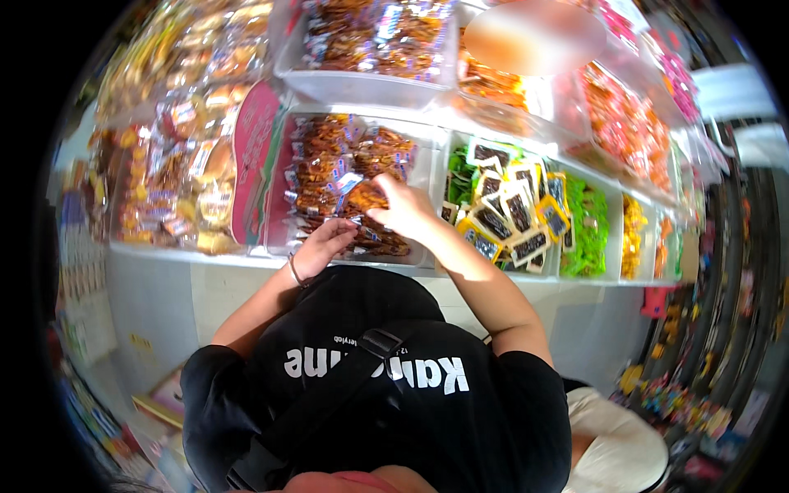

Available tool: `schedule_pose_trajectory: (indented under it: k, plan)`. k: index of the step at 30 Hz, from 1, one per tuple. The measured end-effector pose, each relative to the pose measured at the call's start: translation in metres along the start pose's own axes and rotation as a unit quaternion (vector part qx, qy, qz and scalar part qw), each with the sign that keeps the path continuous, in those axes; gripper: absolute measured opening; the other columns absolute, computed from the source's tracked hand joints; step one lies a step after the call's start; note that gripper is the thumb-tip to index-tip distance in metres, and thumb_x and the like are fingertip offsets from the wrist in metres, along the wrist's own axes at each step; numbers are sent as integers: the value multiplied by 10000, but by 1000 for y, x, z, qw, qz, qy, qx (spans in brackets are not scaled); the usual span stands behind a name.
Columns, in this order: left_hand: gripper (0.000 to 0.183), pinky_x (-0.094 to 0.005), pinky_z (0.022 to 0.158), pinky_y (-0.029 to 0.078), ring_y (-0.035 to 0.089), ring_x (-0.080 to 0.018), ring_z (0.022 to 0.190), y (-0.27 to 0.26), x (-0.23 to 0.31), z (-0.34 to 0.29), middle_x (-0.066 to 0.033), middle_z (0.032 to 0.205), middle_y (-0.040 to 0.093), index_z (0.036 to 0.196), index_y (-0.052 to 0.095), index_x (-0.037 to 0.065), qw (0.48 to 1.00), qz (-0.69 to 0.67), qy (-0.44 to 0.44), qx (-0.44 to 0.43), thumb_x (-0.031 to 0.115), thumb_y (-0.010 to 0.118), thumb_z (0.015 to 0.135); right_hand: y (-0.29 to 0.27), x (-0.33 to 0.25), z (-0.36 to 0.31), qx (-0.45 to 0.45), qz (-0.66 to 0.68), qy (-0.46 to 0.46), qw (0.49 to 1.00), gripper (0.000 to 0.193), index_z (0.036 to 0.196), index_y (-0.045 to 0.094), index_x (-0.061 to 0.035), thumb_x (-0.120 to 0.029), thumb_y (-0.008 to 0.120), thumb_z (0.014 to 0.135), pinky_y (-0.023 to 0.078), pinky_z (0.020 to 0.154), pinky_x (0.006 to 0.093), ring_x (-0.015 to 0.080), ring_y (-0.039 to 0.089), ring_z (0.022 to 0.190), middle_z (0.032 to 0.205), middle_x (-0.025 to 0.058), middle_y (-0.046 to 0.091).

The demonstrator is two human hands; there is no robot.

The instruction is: The person repeatedly picks up small, individually wrapped snack packages from a bulk bin, holds them up to the camera, and places them back into the bin. The person also briefly interacts with a store employee who is working at a nearby counter.

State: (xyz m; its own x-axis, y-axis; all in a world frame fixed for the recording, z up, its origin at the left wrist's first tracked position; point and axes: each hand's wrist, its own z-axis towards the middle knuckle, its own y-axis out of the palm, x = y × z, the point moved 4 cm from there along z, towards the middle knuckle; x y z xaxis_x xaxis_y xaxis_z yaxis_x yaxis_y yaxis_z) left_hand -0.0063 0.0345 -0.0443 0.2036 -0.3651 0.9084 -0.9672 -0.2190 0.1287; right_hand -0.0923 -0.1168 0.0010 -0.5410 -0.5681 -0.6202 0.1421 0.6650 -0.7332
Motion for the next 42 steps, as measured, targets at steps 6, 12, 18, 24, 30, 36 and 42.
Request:
schedule_pose_trajectory:
  k: [6,12,18,24,30,36,42]
  plan:
    - [194,-390,724,414,527,-325,824,-19,19,-44,-170,841,563,789,546,4,914,393,81,57,195,515,782,40,-40,28,-146,-82,-187,968,467,1081,424,-119,-266,627,686,443,659,423,326,575,793,853,146,593]
    - [356,-358,895,375,456,-306,1072,-65,63,-28,-155,1105,504,1067,481,15,755,542,181,321,41,510,714,92,-55,65,-11,-99,-274,957,339,986,444,-2,-128,571,698,464,607,393,331,562,727,814,167,536]
    - [525,-434,1028,114,197,-241,1278,-88,0,23,-102,1379,222,1327,193,36,677,721,16,147,146,302,826,87,-48,65,72,-114,-288,948,451,1016,470,-39,-187,665,636,462,692,376,312,541,832,937,157,507]
    - [526,-458,1028,83,107,-245,1300,-87,14,41,-103,1382,209,1322,198,21,651,748,-60,114,122,316,820,93,12,59,82,52,-101,990,597,1089,372,-15,-244,696,643,426,782,377,354,488,930,1013,204,454]
    - [578,-504,1019,52,103,-241,1303,-84,21,25,-104,1388,192,1318,218,18,626,768,-36,132,182,377,786,103,-10,70,26,121,-133,983,560,1098,366,-10,-172,670,656,414,810,375,359,465,970,1049,213,418]
    - [680,-510,1009,122,98,-240,1303,-65,28,22,-79,1399,163,1335,210,79,683,716,34,140,245,474,730,66,4,64,6,77,-109,991,633,1161,342,-36,-272,677,678,428,795,387,347,478,977,1118,197,405]
    - [842,-520,1005,117,107,-265,1299,-62,32,15,-112,1400,136,1340,173,59,694,706,39,134,338,591,665,-80,-44,124,258,149,-257,919,49,783,590,-105,-135,587,744,462,554,301,186,584,616,718,37,604]
